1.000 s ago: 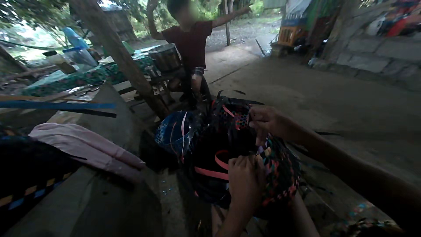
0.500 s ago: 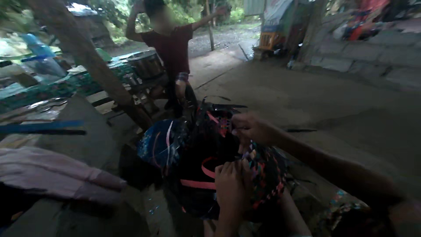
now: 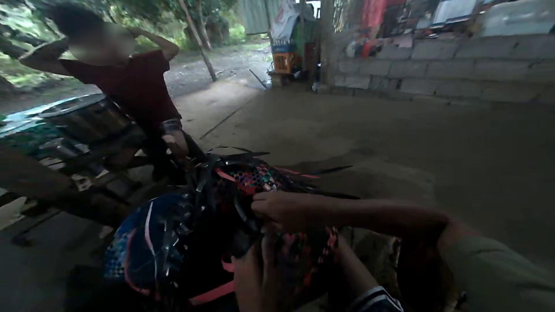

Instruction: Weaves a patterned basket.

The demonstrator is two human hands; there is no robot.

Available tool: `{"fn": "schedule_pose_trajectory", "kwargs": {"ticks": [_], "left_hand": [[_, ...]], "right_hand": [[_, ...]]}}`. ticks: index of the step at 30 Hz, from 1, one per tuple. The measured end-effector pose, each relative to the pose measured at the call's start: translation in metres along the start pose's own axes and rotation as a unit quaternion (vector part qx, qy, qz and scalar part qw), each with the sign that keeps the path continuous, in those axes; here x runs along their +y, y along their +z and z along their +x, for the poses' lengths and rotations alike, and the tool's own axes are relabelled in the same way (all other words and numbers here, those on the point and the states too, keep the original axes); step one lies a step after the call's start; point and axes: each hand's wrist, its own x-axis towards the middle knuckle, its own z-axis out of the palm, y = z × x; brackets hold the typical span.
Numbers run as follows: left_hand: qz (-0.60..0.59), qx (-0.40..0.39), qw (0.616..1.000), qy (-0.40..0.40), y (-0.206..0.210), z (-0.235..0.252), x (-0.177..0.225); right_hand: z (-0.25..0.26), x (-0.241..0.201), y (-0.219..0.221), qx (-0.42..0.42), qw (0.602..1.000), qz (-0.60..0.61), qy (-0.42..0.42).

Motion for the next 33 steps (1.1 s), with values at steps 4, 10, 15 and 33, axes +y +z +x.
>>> {"fn": "schedule_pose_trajectory", "kwargs": {"ticks": [4,10,15,33], "left_hand": [[-0.035,0.019,0.999,0.015,-0.003,0.006,-0.014],[0.06,-0.043,0.997,-0.006,-0.009,0.022,0.001],[0.042,-0.002,0.999,0.017,-0.01,0.032,-0.014],[-0.107,0.063,0.992,0.027,0.002,0.018,-0.015]], "right_hand": [[-0.022,-0.019,0.014,-0.084,0.988,-0.049,0.124],[-0.05,-0.009,0.067,0.05,0.991,-0.037,0.121],[-0.087,-0.007,0.114,-0.043,0.989,0.076,0.122],[-0.046,0.0,0.043,0.234,0.956,0.179,0.005]]}}
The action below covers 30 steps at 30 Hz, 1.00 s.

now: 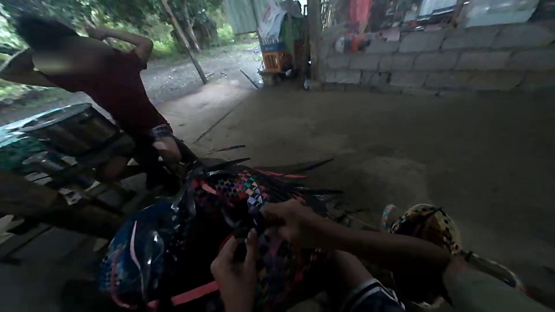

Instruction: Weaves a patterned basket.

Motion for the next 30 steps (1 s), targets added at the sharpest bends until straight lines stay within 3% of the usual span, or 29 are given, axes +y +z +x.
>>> {"fn": "schedule_pose_trajectory", "kwargs": {"ticks": [4,8,13,16,20,22,24,30], "left_hand": [[-0.008,0.004,1.0,-0.009,-0.001,-0.001,0.002],[0.022,-0.005,0.999,-0.036,-0.003,-0.004,0.002],[-0.034,-0.02,0.996,-0.079,-0.008,0.001,0.005],[-0.01,-0.024,0.995,-0.097,-0.006,0.002,0.007],[-0.028,-0.028,0.995,-0.094,-0.005,0.004,0.005],[-0.045,-0.024,0.995,-0.084,-0.006,0.003,0.005],[-0.006,-0.024,0.996,-0.088,-0.009,0.003,0.005],[0.099,-0.071,0.991,-0.061,-0.025,0.005,0.01]], "right_hand": [[0.0,0.002,0.006,0.038,0.998,-0.05,-0.013],[-0.004,0.013,0.018,0.043,0.998,-0.035,0.02],[0.002,0.01,0.006,0.017,0.995,-0.034,0.095],[0.0,0.022,0.023,0.029,0.996,-0.051,0.066],[0.004,0.012,0.009,-0.047,0.994,-0.057,0.082],[0.008,0.011,0.003,0.007,0.997,-0.05,0.066],[0.008,0.018,0.019,0.075,0.995,-0.04,0.046],[-0.033,0.024,0.07,0.059,0.984,-0.156,0.056]]}}
